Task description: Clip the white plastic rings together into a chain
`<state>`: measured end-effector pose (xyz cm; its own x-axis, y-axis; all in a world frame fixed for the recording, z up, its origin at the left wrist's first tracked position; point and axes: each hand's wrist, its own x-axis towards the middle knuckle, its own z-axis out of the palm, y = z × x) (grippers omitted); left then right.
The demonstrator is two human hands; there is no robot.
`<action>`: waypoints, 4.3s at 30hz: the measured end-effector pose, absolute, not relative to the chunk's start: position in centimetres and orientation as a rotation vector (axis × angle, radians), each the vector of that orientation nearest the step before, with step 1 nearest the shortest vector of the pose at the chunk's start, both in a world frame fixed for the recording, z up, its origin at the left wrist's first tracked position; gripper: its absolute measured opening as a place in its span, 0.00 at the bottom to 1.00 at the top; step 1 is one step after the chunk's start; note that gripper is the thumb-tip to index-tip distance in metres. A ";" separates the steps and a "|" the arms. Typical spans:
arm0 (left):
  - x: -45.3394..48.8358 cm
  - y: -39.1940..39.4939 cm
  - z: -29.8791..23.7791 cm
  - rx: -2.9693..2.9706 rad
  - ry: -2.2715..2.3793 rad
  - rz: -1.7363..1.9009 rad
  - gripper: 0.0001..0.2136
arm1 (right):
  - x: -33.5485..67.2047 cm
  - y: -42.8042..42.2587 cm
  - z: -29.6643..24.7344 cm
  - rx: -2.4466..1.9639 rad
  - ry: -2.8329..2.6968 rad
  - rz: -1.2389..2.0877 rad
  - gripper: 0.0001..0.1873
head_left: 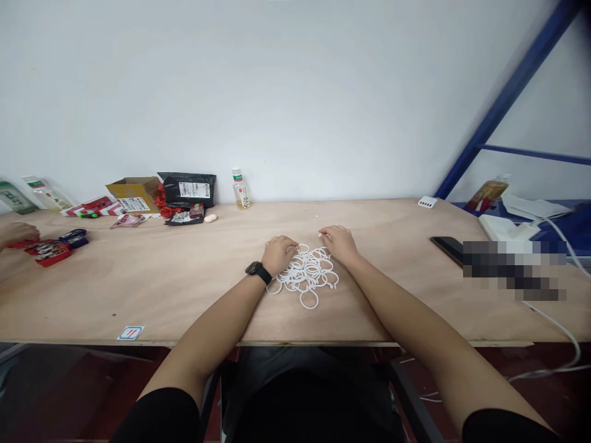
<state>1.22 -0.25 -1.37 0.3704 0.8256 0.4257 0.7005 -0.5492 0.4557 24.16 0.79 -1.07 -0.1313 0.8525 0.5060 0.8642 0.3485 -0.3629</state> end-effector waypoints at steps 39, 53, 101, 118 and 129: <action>1.6 -1.6 0.3 2.430 1.214 1.237 0.07 | 19.4 -3.0 -0.2 -1.128 -1.776 0.524 0.10; 1.4 -2.3 0.8 2.697 1.144 1.118 0.12 | 19.8 -3.6 0.0 -1.086 -1.808 0.503 0.11; 1.9 -2.0 0.3 2.584 1.088 1.178 0.11 | 21.0 -3.5 0.8 -1.112 -1.752 0.863 0.16; 2.0 -2.5 0.6 2.606 1.067 1.140 0.10 | 20.6 -2.4 0.2 -0.912 -1.513 1.158 0.21; 2.0 -1.9 0.3 2.571 1.225 1.050 0.10 | 24.0 -0.8 0.1 -1.338 -1.920 0.260 0.08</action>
<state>1.99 -1.90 0.26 0.4362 0.7185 0.5417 0.6449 -0.6695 0.3687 24.05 -0.85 0.14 -0.1549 0.8686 0.4707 0.7120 0.4284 -0.5563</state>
